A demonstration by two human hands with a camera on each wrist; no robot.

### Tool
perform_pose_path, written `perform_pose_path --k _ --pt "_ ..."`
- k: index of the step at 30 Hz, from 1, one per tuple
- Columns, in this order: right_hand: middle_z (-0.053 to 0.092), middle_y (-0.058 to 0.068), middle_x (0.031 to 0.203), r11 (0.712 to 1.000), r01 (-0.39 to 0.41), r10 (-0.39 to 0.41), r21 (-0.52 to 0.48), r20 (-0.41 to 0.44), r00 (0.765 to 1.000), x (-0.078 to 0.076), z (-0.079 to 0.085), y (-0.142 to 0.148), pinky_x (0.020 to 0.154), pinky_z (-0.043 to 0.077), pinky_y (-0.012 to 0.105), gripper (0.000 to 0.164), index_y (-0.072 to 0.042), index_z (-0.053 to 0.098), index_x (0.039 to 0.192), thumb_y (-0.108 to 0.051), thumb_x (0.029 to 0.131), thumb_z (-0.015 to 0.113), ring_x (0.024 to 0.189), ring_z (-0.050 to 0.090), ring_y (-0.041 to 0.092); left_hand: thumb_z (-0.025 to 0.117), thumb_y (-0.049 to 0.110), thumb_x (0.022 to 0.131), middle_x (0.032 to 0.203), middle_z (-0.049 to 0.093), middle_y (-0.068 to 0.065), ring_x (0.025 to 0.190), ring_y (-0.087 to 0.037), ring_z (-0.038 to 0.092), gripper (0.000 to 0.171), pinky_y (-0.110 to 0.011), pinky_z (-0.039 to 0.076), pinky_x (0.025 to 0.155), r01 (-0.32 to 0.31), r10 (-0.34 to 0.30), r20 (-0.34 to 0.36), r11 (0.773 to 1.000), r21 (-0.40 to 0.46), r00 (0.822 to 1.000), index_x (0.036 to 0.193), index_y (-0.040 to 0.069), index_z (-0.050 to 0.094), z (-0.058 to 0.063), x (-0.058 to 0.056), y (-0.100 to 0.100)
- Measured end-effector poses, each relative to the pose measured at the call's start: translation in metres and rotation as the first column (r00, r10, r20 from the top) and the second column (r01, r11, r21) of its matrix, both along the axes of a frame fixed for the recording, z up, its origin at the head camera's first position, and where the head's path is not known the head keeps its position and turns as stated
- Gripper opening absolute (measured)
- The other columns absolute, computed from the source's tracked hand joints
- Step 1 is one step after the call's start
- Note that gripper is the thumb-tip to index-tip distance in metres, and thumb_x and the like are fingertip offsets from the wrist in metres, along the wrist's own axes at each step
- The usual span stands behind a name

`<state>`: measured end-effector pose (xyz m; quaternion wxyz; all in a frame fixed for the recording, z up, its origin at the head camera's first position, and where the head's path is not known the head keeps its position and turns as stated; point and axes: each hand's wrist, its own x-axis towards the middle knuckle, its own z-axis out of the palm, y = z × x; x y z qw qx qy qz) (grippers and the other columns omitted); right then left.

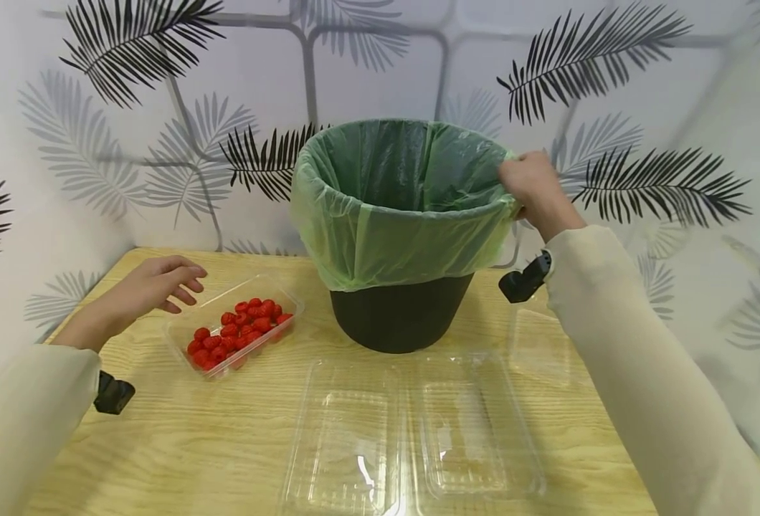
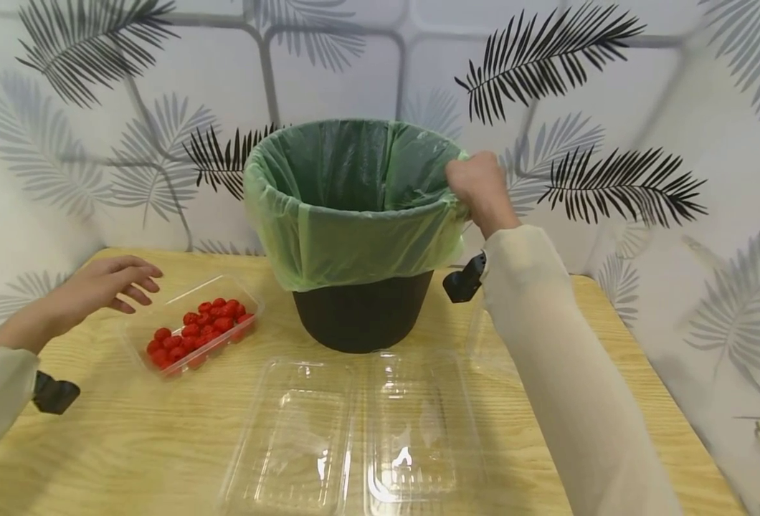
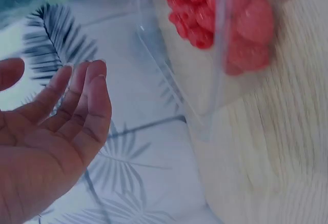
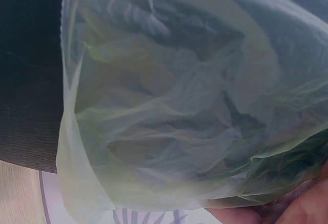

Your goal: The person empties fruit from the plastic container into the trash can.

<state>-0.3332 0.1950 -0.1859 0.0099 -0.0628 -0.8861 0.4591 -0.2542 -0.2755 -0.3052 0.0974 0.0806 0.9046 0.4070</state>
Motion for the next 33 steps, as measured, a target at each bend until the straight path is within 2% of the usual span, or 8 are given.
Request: perform_pose_path --k 2,10,15,18,21,24,29,33 --pt "0.025 0.006 0.083 1.0 -0.002 0.002 0.011 -0.002 1.0 0.0 0.0 0.0 0.069 0.043 0.042 0.022 -0.014 0.023 0.073 -0.012 0.094 0.029 0.061 0.032 0.014 0.031 0.028 0.103 0.117 0.054 -0.021 0.087 -0.009 0.059 0.047 -0.026 0.054 0.074 -0.003 0.003 0.01 1.0 -0.01 1.0 0.132 -0.008 0.04 -0.002 -0.006 -0.004" --pt "0.026 0.006 0.084 1.0 -0.005 0.005 0.016 -0.005 1.0 0.001 0.002 -0.001 0.069 0.044 0.043 0.021 -0.014 0.024 0.074 -0.012 0.094 0.029 0.062 0.033 0.015 0.028 0.03 0.104 0.122 0.048 -0.029 0.095 -0.019 0.059 0.052 -0.039 0.055 0.081 0.011 -0.009 0.035 0.998 -0.057 0.999 0.134 -0.012 0.036 -0.014 -0.023 -0.018" --pt "0.028 0.006 0.089 1.0 -0.006 0.006 -0.008 0.0 1.0 0.001 0.001 -0.002 0.083 0.05 0.05 0.018 -0.013 0.024 0.076 -0.012 0.094 0.029 0.069 0.037 0.017 0.028 0.032 0.104 0.129 0.041 -0.034 0.105 -0.037 0.054 0.056 -0.048 0.051 0.089 0.058 -0.049 0.089 0.993 -0.1 0.995 0.137 -0.013 0.03 -0.025 -0.029 -0.021" --pt "0.03 0.007 0.096 1.0 -0.009 0.009 -0.008 -0.001 1.0 0.001 0.0 -0.003 0.093 0.048 0.056 0.016 -0.013 0.025 0.079 -0.013 0.094 0.029 0.078 0.039 0.02 0.028 0.033 0.104 0.132 0.04 -0.035 0.112 -0.045 0.05 0.058 -0.054 0.047 0.091 0.092 -0.076 0.119 0.986 -0.138 0.99 0.138 -0.013 0.03 -0.032 -0.032 -0.022" --pt "0.031 0.009 0.104 1.0 -0.009 0.009 -0.001 0.0 1.0 0.001 -0.001 -0.004 0.096 0.046 0.058 0.013 -0.014 0.025 0.082 -0.013 0.094 0.028 0.086 0.039 0.023 0.029 0.033 0.103 0.13 0.042 -0.034 0.111 -0.044 0.052 0.056 -0.054 0.046 0.09 0.113 -0.092 0.135 0.982 -0.152 0.986 0.136 -0.013 0.033 -0.038 -0.034 -0.022" --pt "0.032 0.011 0.112 1.0 -0.004 0.004 0.0 0.0 1.0 0.001 -0.001 -0.004 0.097 0.046 0.058 0.011 -0.014 0.027 0.084 -0.014 0.095 0.029 0.091 0.04 0.024 0.031 0.031 0.104 0.128 0.045 -0.032 0.106 -0.038 0.055 0.054 -0.05 0.049 0.089 0.13 -0.107 0.161 0.981 -0.142 0.981 0.135 -0.012 0.035 -0.044 -0.036 -0.02" --pt "0.032 0.012 0.113 1.0 0.007 -0.007 0.007 -0.004 1.0 0.0 -0.001 -0.004 0.097 0.046 0.058 0.012 -0.013 0.026 0.082 -0.012 0.093 0.03 0.095 0.04 0.026 0.037 0.027 0.103 0.118 0.054 -0.03 0.094 -0.026 0.062 0.051 -0.036 0.051 0.075 0.134 -0.108 0.186 0.982 -0.134 0.977 0.134 -0.014 0.034 -0.052 -0.036 -0.013" --pt "0.032 0.013 0.116 1.0 0.009 -0.009 0.0 -0.005 1.0 0.0 -0.001 -0.002 0.097 0.045 0.058 0.007 -0.011 0.029 0.086 -0.011 0.093 0.029 0.098 0.04 0.026 0.039 0.022 0.102 0.112 0.059 -0.03 0.088 -0.024 0.066 0.046 -0.032 0.05 0.068 0.121 -0.097 0.179 0.985 -0.125 0.979 0.129 -0.015 0.036 -0.053 -0.036 -0.008"
